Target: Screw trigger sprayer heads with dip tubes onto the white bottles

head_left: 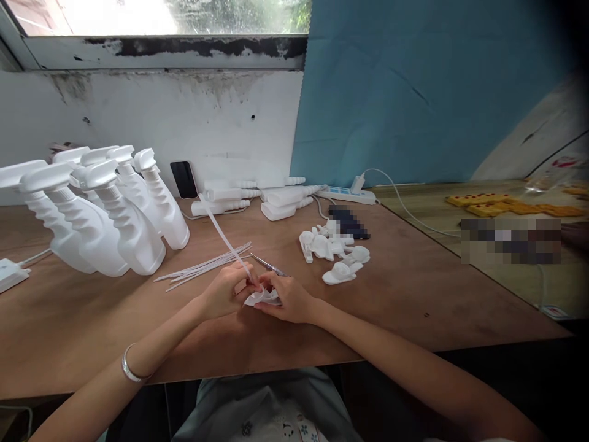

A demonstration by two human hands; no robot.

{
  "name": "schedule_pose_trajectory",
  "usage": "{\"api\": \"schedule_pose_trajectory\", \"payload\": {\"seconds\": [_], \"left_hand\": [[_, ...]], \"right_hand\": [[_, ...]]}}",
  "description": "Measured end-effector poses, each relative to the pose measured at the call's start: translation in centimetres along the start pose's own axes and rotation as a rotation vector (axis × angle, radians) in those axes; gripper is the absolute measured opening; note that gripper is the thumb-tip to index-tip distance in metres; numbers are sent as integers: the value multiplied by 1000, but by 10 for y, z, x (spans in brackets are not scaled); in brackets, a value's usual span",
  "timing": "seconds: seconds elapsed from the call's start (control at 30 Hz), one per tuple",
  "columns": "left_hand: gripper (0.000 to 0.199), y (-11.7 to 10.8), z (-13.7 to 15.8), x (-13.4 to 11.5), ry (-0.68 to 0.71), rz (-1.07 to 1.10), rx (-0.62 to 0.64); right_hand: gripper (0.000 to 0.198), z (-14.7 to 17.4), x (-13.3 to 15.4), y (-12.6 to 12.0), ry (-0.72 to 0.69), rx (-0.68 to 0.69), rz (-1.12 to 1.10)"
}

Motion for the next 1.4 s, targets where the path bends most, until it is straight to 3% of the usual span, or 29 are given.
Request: {"api": "schedule_pose_trajectory", "payload": {"seconds": [0.47, 0.63, 0.73, 0.8, 0.93, 1.07, 1.23, 1.4], "left_hand": [[11, 5, 4, 6, -3, -31, -52], [12, 3, 7, 13, -83, -76, -119], [13, 4, 7, 13, -76, -96, -93], [13, 5, 7, 13, -62, -86, -67], [9, 4, 6, 12, -43, -65, -37], [8, 7, 6, 12, -41, -61, 18], [9, 7, 6, 12, -56, -55, 26], [8, 8, 7, 12, -66, -42, 35]], "right_hand": [[36, 1, -1, 2, 20, 15, -29], [30, -9, 7, -17, -65, 14, -15], [19, -33, -22, -51, 79, -7, 339], [22, -57, -55, -72, 194, 114, 749], [42, -98, -124, -98, 264, 207, 903], [53, -107, -175, -96, 289, 314, 938], [32, -102, -189, -95, 311, 315, 957], [29, -127, -156, -132, 309, 115, 996]]}}
Point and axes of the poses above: each hand's wrist, its own z-axis away from the middle knuckle, its own y-axis out of the palm, x = y × z, the point moved 7 cm from there along -z, towards the middle knuckle, and after that the axes turned 13 degrees about -y, right-handed, at the moved point
